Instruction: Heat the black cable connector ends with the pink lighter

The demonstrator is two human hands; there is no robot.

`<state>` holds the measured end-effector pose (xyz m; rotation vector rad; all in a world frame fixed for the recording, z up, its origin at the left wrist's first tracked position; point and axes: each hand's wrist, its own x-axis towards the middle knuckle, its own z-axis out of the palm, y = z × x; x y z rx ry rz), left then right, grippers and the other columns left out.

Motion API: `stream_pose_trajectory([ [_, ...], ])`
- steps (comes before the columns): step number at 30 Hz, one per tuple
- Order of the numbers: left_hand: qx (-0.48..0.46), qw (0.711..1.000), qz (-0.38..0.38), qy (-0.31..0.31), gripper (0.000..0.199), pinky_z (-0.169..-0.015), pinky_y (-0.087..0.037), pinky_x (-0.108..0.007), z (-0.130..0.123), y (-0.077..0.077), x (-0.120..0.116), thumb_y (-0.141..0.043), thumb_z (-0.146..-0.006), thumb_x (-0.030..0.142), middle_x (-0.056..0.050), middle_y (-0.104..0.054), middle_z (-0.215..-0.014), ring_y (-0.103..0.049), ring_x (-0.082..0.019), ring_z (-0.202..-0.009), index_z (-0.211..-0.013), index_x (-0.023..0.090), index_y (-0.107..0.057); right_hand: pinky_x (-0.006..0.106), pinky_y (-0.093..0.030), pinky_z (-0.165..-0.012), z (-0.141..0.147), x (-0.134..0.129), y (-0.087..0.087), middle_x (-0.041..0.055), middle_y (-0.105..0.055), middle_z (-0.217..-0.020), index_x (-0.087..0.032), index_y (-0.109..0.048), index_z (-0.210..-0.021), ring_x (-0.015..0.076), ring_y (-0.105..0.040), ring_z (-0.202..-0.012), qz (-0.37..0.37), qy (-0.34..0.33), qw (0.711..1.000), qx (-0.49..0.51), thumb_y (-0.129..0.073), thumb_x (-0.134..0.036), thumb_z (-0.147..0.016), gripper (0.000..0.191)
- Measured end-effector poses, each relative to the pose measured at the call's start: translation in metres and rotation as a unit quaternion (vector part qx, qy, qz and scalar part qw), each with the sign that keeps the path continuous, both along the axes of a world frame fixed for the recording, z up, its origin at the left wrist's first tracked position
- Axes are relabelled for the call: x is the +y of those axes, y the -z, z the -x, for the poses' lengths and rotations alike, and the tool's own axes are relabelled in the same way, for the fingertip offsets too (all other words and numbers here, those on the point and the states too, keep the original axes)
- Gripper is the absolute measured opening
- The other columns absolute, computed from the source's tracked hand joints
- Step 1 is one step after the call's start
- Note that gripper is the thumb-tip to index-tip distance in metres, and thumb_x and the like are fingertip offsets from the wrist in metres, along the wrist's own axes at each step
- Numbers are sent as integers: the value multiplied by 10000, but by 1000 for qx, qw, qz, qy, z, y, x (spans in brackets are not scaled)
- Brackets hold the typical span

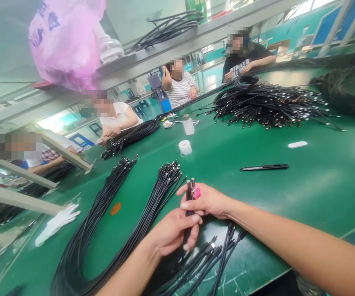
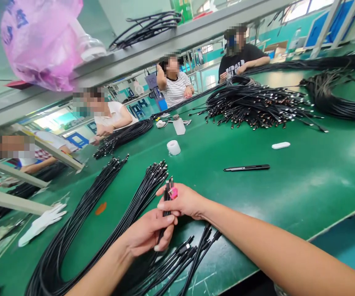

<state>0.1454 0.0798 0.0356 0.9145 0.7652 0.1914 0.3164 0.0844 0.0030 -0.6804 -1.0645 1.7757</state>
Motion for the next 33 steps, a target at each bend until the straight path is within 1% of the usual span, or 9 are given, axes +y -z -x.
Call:
stream_pose_trajectory([
  [4, -59, 995, 41, -75, 142, -374, -160, -136, -3, 7, -1, -616, -902, 269, 84, -393, -510, -229, -2, -378, -916, 131, -587, 157, -368, -394, -9, 9, -1, 31, -641, -1027, -211, -479, -1313, 8, -424, -452, -35, 164, 983, -68, -796, -329, -715, 687],
  [9, -47, 994, 37, -93, 129, -387, -186, -168, 3, 11, -10, -621, -891, 242, 43, -477, -564, -332, -24, -401, -927, 121, -593, 201, -394, -444, -8, 5, -4, 42, -699, -980, -184, -619, -1243, 32, -460, -436, -129, 139, 955, -227, -641, -356, -855, 425],
  [12, -43, 990, 18, -130, 139, -441, -291, -185, 1, 15, -13, -670, -848, 217, -4, -551, -650, -452, -52, -489, -858, 108, -583, 286, -525, -679, 1, -3, -3, 51, -716, -1075, -215, -636, -1252, 136, -647, -704, -161, 151, 937, -269, -651, -337, -846, 424],
  [16, -65, 983, -1, -172, 175, -502, -360, -199, -5, 19, -11, -719, -799, 196, -34, -594, -741, -509, -70, -576, -808, 112, -566, 390, -468, -981, 10, -9, 0, 62, -684, -1207, -234, -638, -1252, 219, -628, -1086, -184, 177, 924, -285, -650, -338, -850, 415],
  [18, -80, 980, 2, -184, 194, -461, -295, -176, -5, 20, -8, -734, -789, 206, -9, -574, -734, -445, -34, -513, -831, 116, -567, 378, -497, -927, 11, -9, 1, 65, -690, -1181, -237, -621, -1267, 210, -645, -1031, -178, 178, 927, -279, -628, -354, -868, 416],
  [20, -87, 976, -1, -200, 222, -424, -214, -162, -2, 20, -5, -732, -804, 260, 17, -549, -716, -351, 2, -446, -848, 123, -563, 313, -535, -727, 10, -8, 1, 51, -721, -1027, -240, -594, -1289, 171, -667, -804, -153, 165, 939, -261, -617, -384, -877, 437],
  [23, -76, 970, -22, -232, 271, -400, -171, -156, 4, 19, 0, -722, -819, 345, 43, -532, -684, -283, 21, -399, -868, 137, -554, 216, -406, -449, 7, -7, 2, 19, -706, -869, -221, -569, -1290, 71, -504, -461, -102, 141, 961, -216, -649, -400, -853, 478],
  [28, -24, 957, -85, -277, 334, -384, -247, -158, 10, 21, 5, -782, -751, 359, 37, -571, -659, -370, -5, -398, -911, 134, -595, 181, -331, -364, 7, -4, 8, 92, -661, -1183, -217, -588, -1220, 9, -447, -410, -45, 143, 980, -129, -725, -374, -783, 484],
  [33, 13, 946, -138, -292, 304, -567, -437, -206, 7, 23, 4, -806, -720, 310, -16, -638, -699, -554, -82, -579, -891, 108, -657, 176, -346, -379, 8, -3, 8, 62, -703, -954, -174, -620, -1119, 31, -472, -422, -5, 136, 984, -115, -757, -364, -752, 435],
])
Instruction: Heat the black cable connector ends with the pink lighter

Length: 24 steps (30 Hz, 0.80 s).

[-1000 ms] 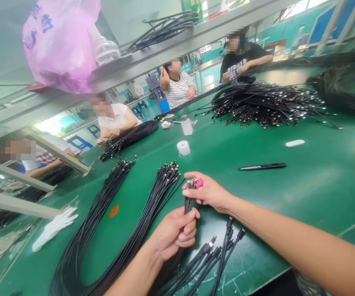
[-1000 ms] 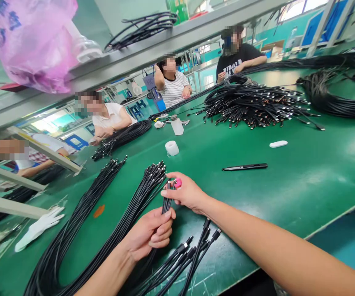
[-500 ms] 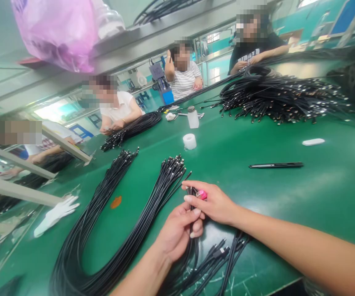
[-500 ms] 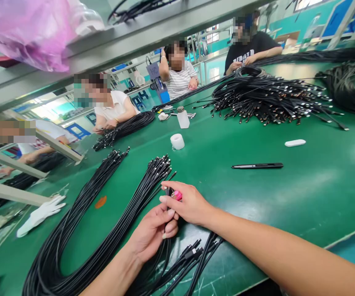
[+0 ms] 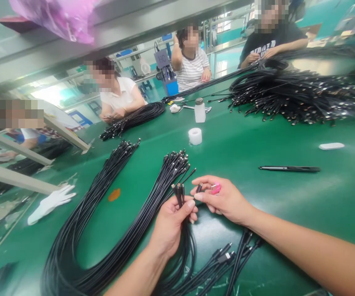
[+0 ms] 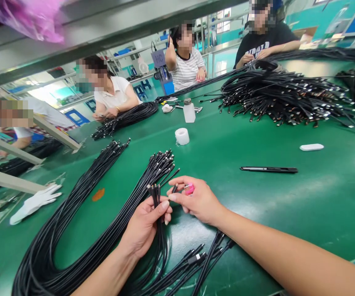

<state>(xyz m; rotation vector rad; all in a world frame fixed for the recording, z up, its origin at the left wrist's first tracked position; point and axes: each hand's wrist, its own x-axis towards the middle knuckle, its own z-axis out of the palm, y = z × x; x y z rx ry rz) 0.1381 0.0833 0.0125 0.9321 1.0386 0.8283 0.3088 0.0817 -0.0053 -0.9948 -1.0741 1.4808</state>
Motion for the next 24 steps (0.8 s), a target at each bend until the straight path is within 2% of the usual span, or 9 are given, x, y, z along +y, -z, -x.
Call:
stream_pose_trajectory([
  [4, 6, 1000, -15, -1, 251, -636, -449, -216, 0, 3, 0, -821, -700, 274, -12, -625, -716, -543, -84, -635, -838, 112, -689, 186, -340, -387, 0, -1, -1, 44, -695, -882, -166, -633, -1076, 34, -452, -420, 12, -12, 1000, 6, -768, -373, -739, 418],
  [7, 9, 1000, -7, 6, 242, -623, -446, -218, 0, 4, 0, -817, -707, 272, -14, -629, -720, -544, -85, -624, -836, 116, -684, 189, -338, -389, -1, -2, -1, 36, -685, -871, -169, -637, -1059, 37, -455, -429, 11, -12, 1000, 1, -771, -388, -737, 411],
  [13, 14, 999, -2, 39, 239, -607, -459, -216, 1, 4, -2, -769, -772, 294, -44, -669, -747, -580, -94, -617, -861, 107, -650, 181, -309, -380, -2, 0, 2, -31, -588, -704, -170, -644, -1037, 45, -454, -432, 6, -4, 1000, -6, -787, -390, -726, 408],
  [24, -11, 998, -3, 65, 315, -604, -509, -246, -1, 4, -8, -752, -793, 321, -53, -682, -736, -617, -116, -598, -949, 102, -587, 181, -347, -419, -2, -1, 2, -36, -578, -711, -168, -649, -1002, 43, -460, -461, 4, -1, 1000, -6, -817, -343, -697, 390],
])
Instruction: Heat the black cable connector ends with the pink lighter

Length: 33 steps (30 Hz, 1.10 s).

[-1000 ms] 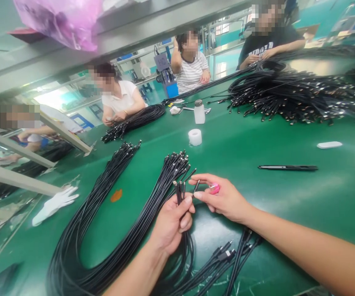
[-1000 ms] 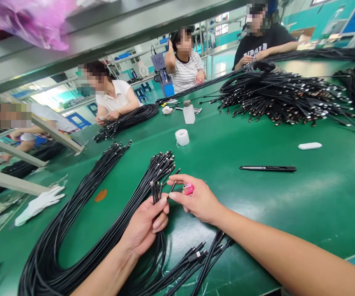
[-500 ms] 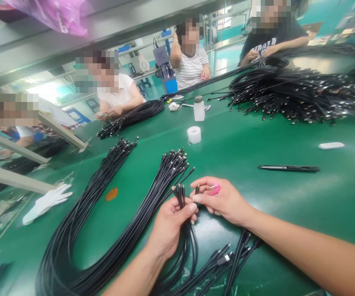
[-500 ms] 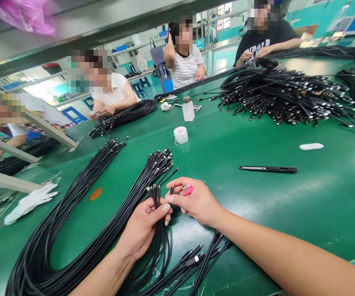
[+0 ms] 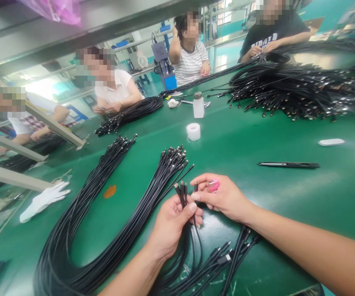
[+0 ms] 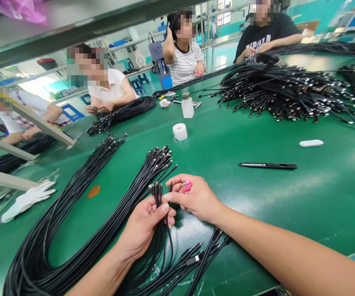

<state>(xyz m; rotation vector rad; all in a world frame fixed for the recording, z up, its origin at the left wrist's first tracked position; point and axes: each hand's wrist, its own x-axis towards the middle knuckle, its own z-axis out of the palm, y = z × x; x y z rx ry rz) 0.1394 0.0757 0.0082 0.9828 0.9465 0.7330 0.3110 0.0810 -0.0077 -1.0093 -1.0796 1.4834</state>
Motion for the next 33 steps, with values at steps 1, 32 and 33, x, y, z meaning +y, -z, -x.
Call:
stream_pose_trajectory([
  [1, -1, 1000, 0, 2, 328, -602, -511, -247, 0, 0, 0, -753, -791, 327, -54, -682, -735, -621, -119, -597, -961, 102, -587, 183, -354, -427, 0, 0, 0, -37, -577, -707, -166, -650, -998, 44, -462, -465, 0, 0, 1000, 0, -820, -336, -693, 388],
  [32, -5, 1000, -6, 26, 379, -556, -443, -207, -1, 0, 1, -829, -696, 289, -37, -635, -826, -533, -72, -594, -974, 105, -649, 172, -325, -385, -1, -3, -9, -7, -649, -827, -188, -597, -1087, 31, -445, -438, 15, -45, 999, 12, -788, -316, -738, 418],
  [33, -2, 1000, -4, 24, 374, -555, -441, -204, -1, 0, 1, -836, -685, 285, -32, -632, -808, -532, -72, -590, -950, 105, -643, 171, -323, -383, -1, -4, -9, -11, -648, -810, -189, -596, -1085, 33, -443, -435, 16, -47, 999, 13, -784, -311, -741, 411],
])
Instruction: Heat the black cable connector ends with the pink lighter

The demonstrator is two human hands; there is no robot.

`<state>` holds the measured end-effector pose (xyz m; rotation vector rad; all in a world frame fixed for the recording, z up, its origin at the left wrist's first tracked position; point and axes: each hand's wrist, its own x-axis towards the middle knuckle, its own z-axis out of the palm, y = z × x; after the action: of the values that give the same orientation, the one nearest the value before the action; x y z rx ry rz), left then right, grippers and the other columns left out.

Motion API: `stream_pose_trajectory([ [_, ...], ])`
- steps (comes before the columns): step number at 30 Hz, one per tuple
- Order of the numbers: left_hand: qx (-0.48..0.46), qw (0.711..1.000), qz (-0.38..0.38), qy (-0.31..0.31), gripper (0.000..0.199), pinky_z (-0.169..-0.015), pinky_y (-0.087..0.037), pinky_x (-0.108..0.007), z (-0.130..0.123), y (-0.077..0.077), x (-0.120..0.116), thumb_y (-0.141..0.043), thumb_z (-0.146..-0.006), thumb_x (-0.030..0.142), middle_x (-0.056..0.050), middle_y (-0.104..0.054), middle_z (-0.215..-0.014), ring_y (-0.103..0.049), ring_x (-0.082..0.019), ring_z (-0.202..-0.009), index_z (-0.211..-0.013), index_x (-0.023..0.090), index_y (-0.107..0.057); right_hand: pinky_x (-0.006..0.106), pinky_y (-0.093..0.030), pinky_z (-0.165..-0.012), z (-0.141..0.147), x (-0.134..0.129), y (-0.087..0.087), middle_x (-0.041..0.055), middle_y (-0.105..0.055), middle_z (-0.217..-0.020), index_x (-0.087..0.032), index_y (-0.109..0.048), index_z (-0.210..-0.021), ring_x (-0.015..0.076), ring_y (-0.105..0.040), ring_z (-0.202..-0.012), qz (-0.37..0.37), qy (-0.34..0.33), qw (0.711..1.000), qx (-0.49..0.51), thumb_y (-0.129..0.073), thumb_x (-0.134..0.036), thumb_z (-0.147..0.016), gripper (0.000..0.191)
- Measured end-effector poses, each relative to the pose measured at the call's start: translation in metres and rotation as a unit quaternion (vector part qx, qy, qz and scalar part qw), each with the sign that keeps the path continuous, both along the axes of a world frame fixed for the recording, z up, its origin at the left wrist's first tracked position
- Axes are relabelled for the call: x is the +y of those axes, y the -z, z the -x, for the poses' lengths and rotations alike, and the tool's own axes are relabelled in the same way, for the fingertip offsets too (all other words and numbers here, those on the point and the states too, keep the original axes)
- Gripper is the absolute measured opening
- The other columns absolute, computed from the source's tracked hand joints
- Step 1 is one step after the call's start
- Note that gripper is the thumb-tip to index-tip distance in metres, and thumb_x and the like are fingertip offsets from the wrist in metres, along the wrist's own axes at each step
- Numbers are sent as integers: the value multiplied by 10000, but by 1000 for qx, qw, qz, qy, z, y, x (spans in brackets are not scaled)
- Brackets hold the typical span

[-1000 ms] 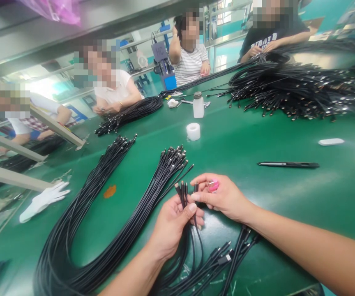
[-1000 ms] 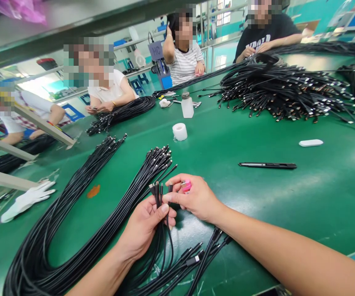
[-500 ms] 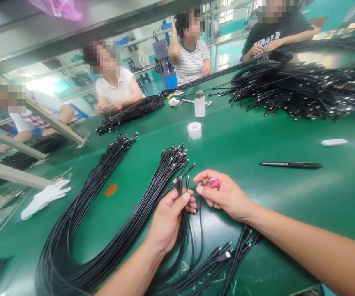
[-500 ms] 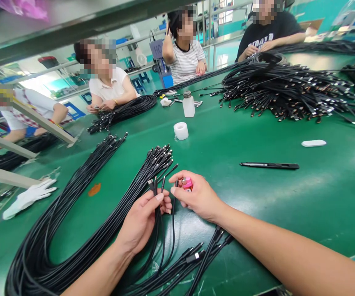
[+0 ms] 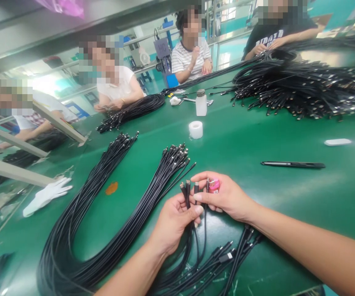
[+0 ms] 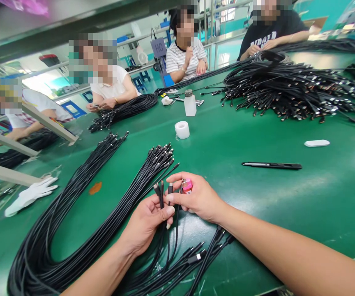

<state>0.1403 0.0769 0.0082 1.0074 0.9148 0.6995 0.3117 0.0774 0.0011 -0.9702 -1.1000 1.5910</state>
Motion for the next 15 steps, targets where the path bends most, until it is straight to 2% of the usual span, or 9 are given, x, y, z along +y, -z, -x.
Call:
stream_pose_trajectory([
  [6, 10, 1000, 0, -6, 354, -555, -431, -193, 2, 4, 1, -847, -669, 276, 8, -594, -700, -522, -69, -572, -883, 110, -620, 176, -324, -396, -1, 1, 4, -7, -663, -852, -211, -578, -1112, 35, -439, -446, 0, -18, 1000, 19, -771, -301, -760, 412],
  [9, 15, 1000, 2, -7, 356, -555, -428, -197, 1, 5, 0, -848, -669, 275, 17, -583, -676, -522, -71, -564, -890, 111, -623, 179, -310, -408, 0, 0, 4, -29, -632, -782, -206, -583, -1088, 38, -422, -456, -3, -21, 1000, 18, -786, -307, -749, 408],
  [15, -11, 999, -20, -26, 265, -663, -468, -238, 1, -1, 1, -734, -805, 291, -25, -608, -797, -552, -99, -677, -971, 110, -634, 184, -285, -430, 0, 0, 4, -67, -532, -691, -202, -581, -1081, 38, -371, -471, -3, 8, 1000, 14, -790, -340, -749, 416],
])
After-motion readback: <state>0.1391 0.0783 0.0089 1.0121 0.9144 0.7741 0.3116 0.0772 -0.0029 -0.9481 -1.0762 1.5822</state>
